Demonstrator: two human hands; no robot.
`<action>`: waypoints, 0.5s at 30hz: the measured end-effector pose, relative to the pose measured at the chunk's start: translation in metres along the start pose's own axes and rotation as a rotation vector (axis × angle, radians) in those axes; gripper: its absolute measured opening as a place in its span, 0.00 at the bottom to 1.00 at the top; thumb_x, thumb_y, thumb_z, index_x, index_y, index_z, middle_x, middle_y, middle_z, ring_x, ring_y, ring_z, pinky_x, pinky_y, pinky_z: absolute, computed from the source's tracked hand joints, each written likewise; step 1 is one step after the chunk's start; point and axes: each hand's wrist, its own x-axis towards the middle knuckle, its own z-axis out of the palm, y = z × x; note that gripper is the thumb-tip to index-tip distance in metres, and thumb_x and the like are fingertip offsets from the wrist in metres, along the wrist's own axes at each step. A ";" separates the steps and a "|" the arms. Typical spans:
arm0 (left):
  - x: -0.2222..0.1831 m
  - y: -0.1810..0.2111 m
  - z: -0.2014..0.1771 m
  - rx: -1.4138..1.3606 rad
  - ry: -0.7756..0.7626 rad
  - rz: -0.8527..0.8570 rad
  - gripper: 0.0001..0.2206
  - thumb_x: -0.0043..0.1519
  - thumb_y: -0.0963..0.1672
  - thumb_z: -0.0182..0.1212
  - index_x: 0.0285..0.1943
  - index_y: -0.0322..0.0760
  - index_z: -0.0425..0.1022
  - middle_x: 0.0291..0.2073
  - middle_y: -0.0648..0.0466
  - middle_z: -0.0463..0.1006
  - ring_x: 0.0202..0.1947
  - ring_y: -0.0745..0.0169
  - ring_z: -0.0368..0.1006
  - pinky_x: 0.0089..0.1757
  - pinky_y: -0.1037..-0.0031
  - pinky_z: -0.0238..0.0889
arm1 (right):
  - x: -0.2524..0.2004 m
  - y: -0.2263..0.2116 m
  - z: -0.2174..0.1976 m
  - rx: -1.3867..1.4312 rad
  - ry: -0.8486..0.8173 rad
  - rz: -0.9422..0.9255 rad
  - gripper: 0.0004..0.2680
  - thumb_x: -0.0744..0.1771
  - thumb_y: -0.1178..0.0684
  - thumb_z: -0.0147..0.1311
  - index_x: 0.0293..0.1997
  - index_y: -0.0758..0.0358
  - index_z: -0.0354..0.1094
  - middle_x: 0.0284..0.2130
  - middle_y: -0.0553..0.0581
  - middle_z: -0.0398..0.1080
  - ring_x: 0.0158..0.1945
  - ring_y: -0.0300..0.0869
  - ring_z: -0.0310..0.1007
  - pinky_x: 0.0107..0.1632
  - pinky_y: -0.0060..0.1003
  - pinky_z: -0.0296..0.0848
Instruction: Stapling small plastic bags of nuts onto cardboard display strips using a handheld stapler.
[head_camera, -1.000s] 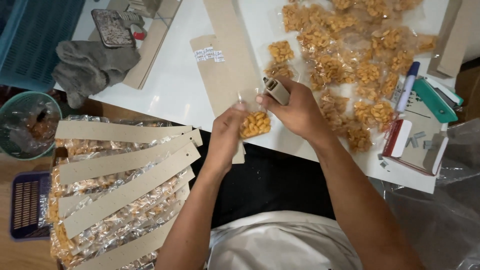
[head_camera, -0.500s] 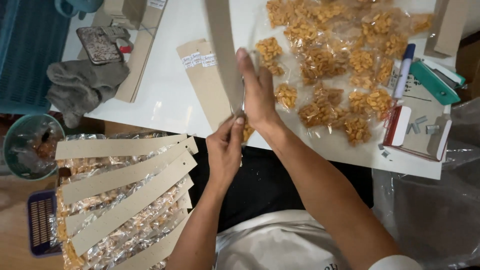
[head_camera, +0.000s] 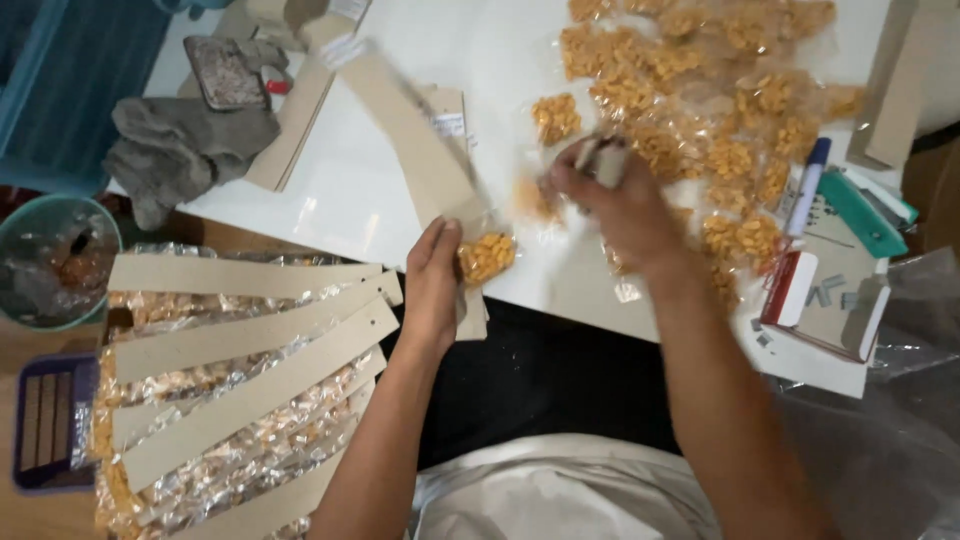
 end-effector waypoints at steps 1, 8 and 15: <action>0.007 -0.005 -0.006 0.026 -0.034 -0.038 0.33 0.69 0.49 0.51 0.78 0.22 0.47 0.74 0.23 0.46 0.74 0.23 0.42 0.66 0.40 0.40 | 0.002 -0.033 -0.011 0.608 -0.213 0.291 0.03 0.64 0.55 0.60 0.36 0.62 0.74 0.28 0.49 0.73 0.35 0.33 0.73 0.44 0.28 0.70; -0.023 0.026 0.017 -0.064 -0.157 -0.139 0.43 0.66 0.59 0.43 0.79 0.22 0.41 0.75 0.25 0.40 0.76 0.26 0.35 0.66 0.40 0.33 | 0.012 -0.028 0.013 0.001 -0.420 0.416 0.09 0.66 0.47 0.61 0.43 0.59 0.72 0.27 0.59 0.73 0.32 0.48 0.73 0.35 0.43 0.66; 0.014 -0.020 0.004 0.113 -0.177 0.235 0.17 0.71 0.49 0.51 0.41 0.33 0.78 0.25 0.59 0.70 0.29 0.73 0.63 0.35 0.77 0.65 | 0.018 -0.014 0.035 -0.039 -0.145 0.566 0.14 0.65 0.33 0.60 0.41 0.49 0.72 0.29 0.52 0.76 0.35 0.44 0.79 0.39 0.41 0.73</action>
